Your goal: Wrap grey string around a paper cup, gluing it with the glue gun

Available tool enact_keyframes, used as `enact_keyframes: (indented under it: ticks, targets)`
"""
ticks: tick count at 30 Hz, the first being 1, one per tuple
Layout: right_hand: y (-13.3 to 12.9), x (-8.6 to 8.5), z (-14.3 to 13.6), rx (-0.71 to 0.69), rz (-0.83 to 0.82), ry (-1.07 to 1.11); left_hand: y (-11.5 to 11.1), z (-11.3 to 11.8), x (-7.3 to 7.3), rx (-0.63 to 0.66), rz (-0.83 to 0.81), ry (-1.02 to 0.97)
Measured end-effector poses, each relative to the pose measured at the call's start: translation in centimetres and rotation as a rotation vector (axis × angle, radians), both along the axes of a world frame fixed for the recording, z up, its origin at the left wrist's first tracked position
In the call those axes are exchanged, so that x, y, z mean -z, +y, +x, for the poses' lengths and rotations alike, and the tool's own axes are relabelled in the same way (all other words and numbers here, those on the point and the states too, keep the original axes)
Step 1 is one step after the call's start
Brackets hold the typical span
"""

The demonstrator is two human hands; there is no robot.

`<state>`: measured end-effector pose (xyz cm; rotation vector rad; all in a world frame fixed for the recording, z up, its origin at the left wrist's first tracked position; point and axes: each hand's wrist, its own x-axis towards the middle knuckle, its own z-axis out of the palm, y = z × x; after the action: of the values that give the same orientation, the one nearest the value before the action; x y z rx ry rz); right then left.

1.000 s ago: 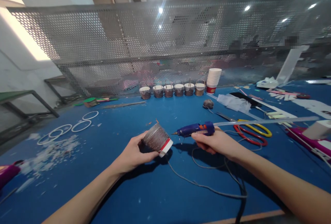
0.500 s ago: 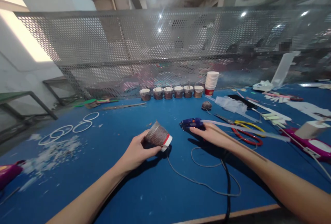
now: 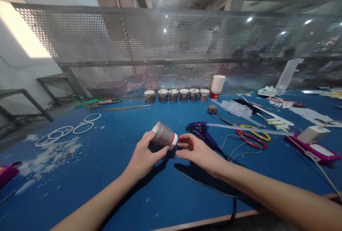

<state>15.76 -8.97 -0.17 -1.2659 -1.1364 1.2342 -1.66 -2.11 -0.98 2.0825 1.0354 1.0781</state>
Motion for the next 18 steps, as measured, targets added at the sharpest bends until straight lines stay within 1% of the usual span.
enact_keyframes:
  ticks: [2,3,4,6,8,10,13,16,18]
  targets:
    - [1.1,0.8,-1.5,-0.044,-0.056,0.262,-0.1,-0.2,0.2,-0.022,0.12,0.054]
    - [1.3,1.1,-1.9,-0.071,-0.085,0.347,-0.1,-0.3,0.2,-0.025,0.166,0.072]
    - [1.5,1.2,-2.1,-0.087,-0.11,0.395,-0.1,-0.4,0.3,-0.028,0.202,0.084]
    - [1.4,1.2,-2.1,-0.082,-0.155,0.389,-0.2,-0.4,0.2,-0.045,0.243,0.1]
    - [1.1,1.0,-1.7,-0.047,-0.163,0.271,-0.3,-0.4,0.1,-0.065,0.238,0.115]
    - [0.9,0.8,-1.1,-0.03,-0.087,0.076,-0.5,-0.3,0.1,-0.082,0.181,0.13]
    - [0.7,0.7,-0.5,-0.027,0.143,-0.214,-0.6,-0.2,-0.1,-0.087,0.051,0.134]
    - [0.7,0.8,-0.3,0.016,0.349,-0.391,-0.7,-0.1,-0.4,-0.049,-0.07,0.119]
    - [0.7,0.9,-0.2,0.057,0.452,-0.479,-0.8,0.0,-0.7,-0.012,-0.158,0.108]
